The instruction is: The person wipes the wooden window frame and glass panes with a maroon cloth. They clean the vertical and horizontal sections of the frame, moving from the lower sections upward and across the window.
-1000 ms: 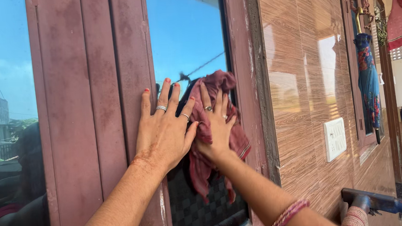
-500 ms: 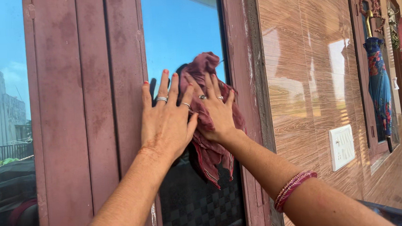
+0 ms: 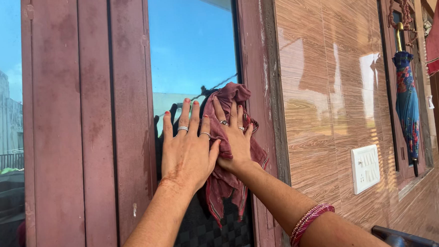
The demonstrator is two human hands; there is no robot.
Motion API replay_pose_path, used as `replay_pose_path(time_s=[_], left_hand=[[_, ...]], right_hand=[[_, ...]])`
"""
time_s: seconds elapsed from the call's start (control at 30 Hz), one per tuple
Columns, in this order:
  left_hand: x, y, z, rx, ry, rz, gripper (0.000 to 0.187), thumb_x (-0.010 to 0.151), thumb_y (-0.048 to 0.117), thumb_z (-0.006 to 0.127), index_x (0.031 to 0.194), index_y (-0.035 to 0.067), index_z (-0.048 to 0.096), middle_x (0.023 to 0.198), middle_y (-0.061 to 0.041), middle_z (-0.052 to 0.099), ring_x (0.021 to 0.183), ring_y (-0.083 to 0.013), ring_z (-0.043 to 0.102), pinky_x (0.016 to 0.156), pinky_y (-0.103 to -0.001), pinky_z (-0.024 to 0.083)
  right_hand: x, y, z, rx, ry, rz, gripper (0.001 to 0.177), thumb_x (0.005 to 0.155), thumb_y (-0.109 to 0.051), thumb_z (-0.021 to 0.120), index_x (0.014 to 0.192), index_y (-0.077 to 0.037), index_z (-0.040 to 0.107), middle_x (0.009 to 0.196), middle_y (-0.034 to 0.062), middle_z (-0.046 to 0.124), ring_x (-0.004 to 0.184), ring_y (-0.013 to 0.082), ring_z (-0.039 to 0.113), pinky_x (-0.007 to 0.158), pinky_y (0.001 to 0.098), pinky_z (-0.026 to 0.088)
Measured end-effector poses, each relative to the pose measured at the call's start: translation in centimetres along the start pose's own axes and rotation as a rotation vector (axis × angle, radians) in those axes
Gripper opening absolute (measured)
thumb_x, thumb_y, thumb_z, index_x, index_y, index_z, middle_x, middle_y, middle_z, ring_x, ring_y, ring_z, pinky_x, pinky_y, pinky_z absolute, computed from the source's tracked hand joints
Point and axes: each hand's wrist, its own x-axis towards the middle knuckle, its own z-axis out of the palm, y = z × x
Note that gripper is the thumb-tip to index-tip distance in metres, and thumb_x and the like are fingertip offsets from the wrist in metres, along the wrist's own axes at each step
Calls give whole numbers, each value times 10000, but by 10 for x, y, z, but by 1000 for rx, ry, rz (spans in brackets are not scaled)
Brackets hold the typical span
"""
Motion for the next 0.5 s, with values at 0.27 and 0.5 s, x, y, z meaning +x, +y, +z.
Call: replay_pose_path(time_s=[0.27,0.5], left_hand=[[-61,23,5,-78,-180,128,684,934,507,498,1383,-7,542,1676,-199,258,1550,-337,89,1189,-601,60],[-78,11,3,-102,-175,216,604,963,464,494,1320,-15,581,1620,-204,285,1541,-344,113,1202,-605,72]], right_hand=[[-92,-4,39,-69,-22,32,1125,656,-402,846,1584,-249,230,1692,49,10,1530,504,-50,1100,817,108],[-116,-20,38,105,-124,227,1102,685,-364,813,1603,-293,207,1722,30,-20,1547,486,-28,1108,808,100]])
